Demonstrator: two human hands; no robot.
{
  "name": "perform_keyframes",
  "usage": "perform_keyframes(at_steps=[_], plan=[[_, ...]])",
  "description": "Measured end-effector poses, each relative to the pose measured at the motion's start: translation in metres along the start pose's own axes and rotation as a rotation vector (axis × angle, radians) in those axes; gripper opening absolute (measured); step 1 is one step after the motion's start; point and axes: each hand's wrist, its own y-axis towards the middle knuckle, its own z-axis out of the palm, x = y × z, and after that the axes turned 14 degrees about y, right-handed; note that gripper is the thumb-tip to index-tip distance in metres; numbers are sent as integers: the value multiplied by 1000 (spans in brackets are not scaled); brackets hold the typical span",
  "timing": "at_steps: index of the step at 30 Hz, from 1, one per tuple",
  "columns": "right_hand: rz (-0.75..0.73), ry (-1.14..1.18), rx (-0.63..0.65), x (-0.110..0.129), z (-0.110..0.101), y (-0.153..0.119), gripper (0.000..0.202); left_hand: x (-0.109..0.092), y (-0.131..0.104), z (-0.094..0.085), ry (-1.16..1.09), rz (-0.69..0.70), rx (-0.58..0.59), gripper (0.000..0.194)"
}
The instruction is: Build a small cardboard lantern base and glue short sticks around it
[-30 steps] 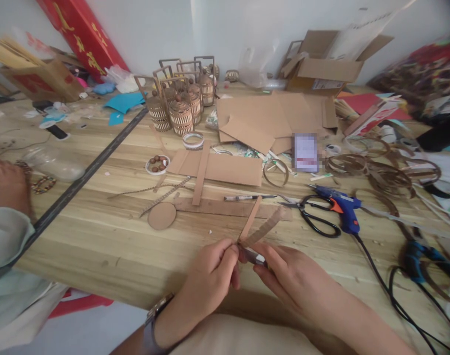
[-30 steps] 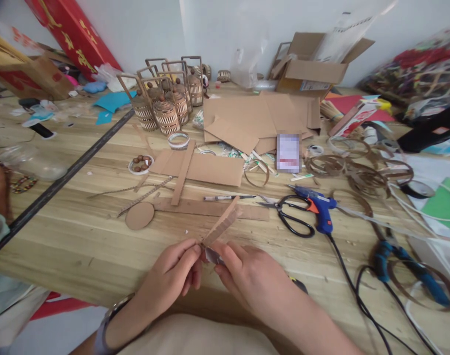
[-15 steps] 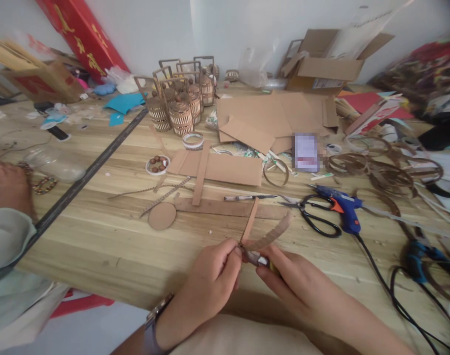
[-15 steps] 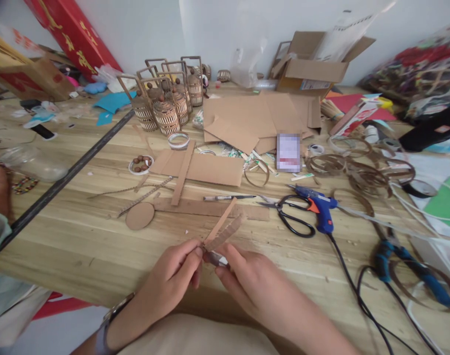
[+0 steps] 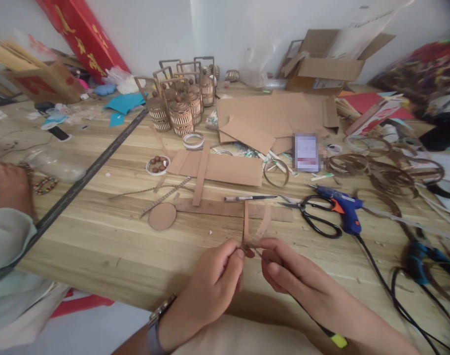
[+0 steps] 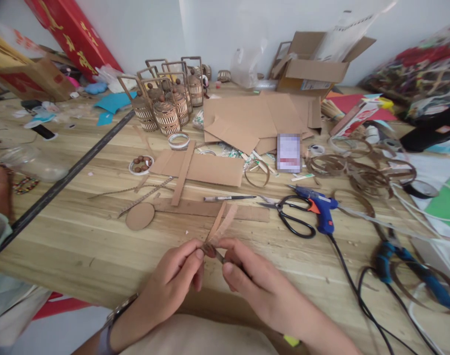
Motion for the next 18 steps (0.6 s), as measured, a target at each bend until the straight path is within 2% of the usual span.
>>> perform_keyframes(at_steps=[2, 5, 8, 11, 13, 18], plan=[[-15, -102, -40, -5, -3, -3, 30, 2, 0, 1, -78, -53, -15, 33], [-101, -436, -115, -27, -6, -8, 24, 5, 1, 3, -156, -113, -33, 38], [-244, -760, -133, -54, -5, -11, 19, 5, 2, 5, -185, -125, -15, 38], [-342, -925, -164, -65, -1, -11, 22, 5, 2, 5, -185, -118, 3, 38], [-352, -901, -225, -57, 1, -9, 23, 4, 0, 5, -155, -96, 4, 39], [-434, -561, -394, -15, 10, -2, 23, -3, -6, 3, -11, 6, 55, 39]])
